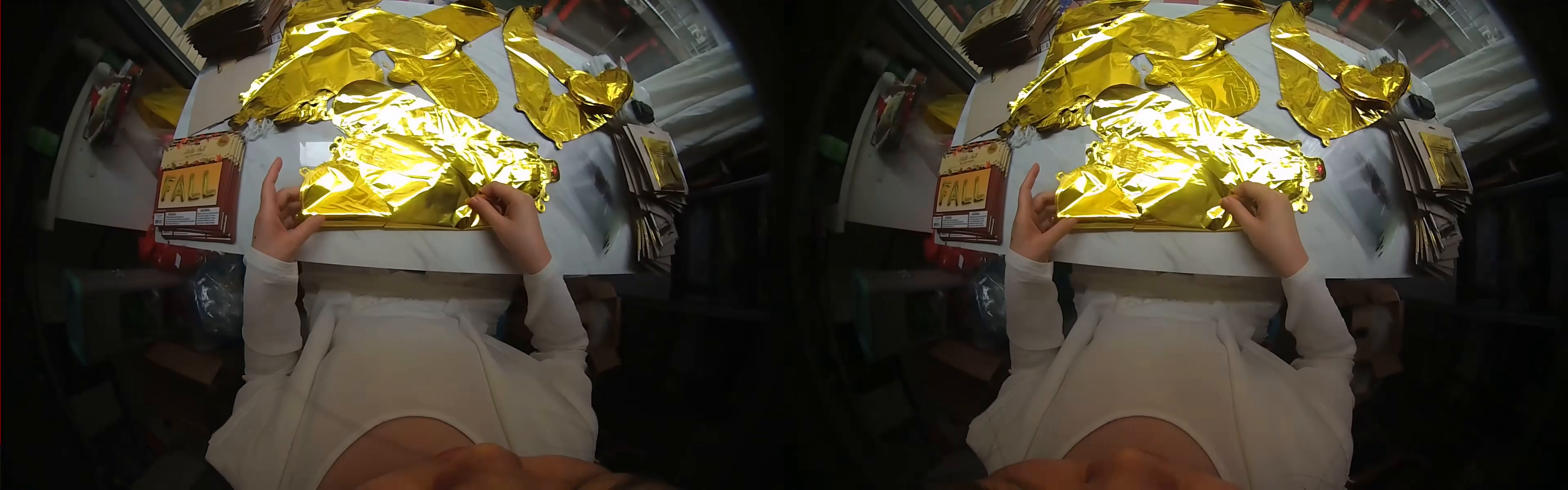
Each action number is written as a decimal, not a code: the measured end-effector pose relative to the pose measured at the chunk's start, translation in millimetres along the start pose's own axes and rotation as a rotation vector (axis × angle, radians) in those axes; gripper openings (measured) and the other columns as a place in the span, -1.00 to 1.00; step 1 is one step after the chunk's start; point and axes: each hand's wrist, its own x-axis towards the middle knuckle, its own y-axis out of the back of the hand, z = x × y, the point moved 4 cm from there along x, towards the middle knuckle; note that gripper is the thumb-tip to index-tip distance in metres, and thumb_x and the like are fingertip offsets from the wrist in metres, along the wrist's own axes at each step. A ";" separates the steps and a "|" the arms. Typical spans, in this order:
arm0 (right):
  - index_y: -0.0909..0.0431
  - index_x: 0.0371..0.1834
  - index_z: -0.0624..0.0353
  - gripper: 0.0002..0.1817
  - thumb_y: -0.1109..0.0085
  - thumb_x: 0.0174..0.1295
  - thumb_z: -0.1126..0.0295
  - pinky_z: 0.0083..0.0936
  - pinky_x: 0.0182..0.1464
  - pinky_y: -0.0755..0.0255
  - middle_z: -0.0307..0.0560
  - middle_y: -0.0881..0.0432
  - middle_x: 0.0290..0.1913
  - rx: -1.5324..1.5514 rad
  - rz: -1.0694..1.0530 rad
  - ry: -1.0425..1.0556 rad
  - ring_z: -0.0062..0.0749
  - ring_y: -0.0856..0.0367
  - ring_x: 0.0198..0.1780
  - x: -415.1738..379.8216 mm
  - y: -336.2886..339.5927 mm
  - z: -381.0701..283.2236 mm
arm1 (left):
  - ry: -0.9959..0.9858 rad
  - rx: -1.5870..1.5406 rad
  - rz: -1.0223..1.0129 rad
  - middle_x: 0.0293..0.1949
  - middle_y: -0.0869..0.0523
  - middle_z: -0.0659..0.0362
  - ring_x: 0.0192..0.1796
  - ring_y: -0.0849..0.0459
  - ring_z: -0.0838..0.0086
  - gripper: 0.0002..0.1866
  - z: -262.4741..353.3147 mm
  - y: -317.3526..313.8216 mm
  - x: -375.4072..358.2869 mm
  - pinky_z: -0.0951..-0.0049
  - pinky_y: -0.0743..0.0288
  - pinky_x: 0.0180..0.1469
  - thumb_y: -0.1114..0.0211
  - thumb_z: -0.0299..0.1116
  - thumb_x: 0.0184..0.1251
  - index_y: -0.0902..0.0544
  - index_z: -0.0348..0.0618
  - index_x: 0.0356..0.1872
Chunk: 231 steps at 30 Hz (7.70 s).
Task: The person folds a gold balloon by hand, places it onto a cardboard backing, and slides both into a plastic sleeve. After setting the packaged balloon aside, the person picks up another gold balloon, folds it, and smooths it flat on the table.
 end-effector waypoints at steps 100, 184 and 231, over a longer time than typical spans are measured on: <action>-0.28 0.64 0.03 -0.41 0.03 0.59 0.18 -0.02 0.65 0.07 -0.03 -0.31 0.62 -0.627 -0.199 0.552 -0.09 -0.22 0.63 59.6 17.2 -5.1 | -0.325 1.081 0.157 0.63 -0.08 -0.37 0.60 -0.22 -0.25 -0.14 17.8 -80.1 -34.0 -0.32 0.00 0.58 -0.29 -0.12 0.51 -0.11 -0.34 0.65; -0.66 -0.12 0.13 -0.90 -0.29 0.40 0.37 -0.28 0.15 -0.43 -0.05 -0.58 -0.07 -0.475 -0.116 0.427 -0.10 -0.54 0.06 100.1 61.8 29.7 | -0.394 1.204 0.008 0.68 -0.16 -0.09 0.72 -0.08 0.07 -0.25 16.7 -132.4 -3.8 -0.27 0.24 0.66 -0.28 -0.04 0.49 -0.34 -0.15 0.60; -0.09 0.69 0.24 -0.08 -0.04 0.49 -0.19 0.04 0.69 0.17 0.18 -0.04 0.72 -0.743 -0.202 0.480 0.02 0.07 0.75 -18.6 -23.4 -17.9 | -0.378 1.241 0.024 0.68 -0.19 -0.01 0.71 -0.11 0.14 -0.24 6.4 -133.3 -8.8 -0.30 0.30 0.65 -0.22 0.05 0.53 -0.31 -0.08 0.62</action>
